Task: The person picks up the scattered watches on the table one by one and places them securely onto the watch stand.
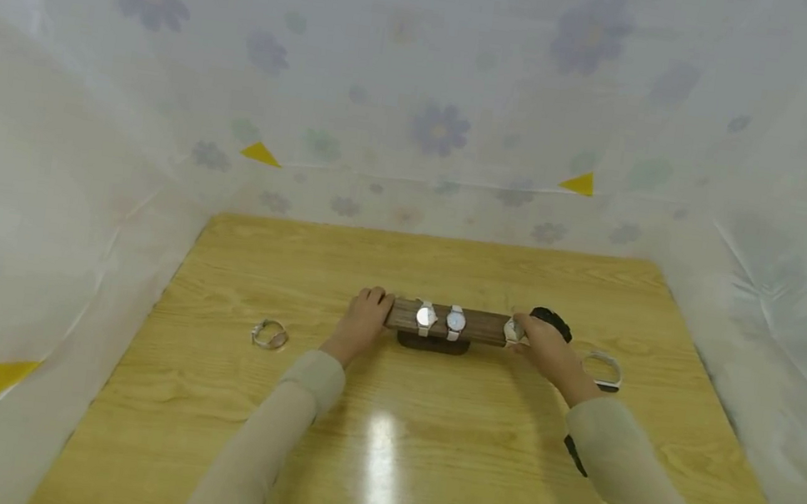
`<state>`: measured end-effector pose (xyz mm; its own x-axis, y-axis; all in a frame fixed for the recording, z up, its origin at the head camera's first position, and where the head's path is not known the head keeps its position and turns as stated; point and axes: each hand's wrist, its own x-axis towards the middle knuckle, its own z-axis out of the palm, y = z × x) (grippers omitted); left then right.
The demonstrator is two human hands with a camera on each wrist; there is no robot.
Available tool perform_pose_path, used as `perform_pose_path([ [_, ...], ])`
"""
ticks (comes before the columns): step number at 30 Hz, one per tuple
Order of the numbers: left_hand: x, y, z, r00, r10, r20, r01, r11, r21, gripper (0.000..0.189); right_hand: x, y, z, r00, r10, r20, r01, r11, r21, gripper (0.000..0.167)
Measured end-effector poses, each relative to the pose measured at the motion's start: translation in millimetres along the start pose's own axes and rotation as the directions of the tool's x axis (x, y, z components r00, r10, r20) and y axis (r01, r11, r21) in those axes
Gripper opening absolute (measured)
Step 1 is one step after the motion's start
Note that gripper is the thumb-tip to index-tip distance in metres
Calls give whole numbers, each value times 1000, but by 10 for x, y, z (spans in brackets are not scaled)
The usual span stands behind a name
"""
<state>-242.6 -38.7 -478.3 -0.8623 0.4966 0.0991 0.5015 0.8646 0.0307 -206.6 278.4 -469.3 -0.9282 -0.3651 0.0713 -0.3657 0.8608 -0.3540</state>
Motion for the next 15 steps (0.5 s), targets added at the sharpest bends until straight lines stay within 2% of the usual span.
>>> perform_pose_path([
  [3,-3,-1,7,1000,8,-10,-8,1000,-21,52,9,-14,1,1000,11,-5,-11,1000,11,48],
  [6,0,1,0,1000,11,-6,-11,1000,-23,52,25,-25,-3,1000,-19,-24,19,1000,1,48],
  [15,-1,3,-19,999,-7,48,8,1000,-18,55,80,-18,29,999,-24,-25,24,1000,-15,49],
])
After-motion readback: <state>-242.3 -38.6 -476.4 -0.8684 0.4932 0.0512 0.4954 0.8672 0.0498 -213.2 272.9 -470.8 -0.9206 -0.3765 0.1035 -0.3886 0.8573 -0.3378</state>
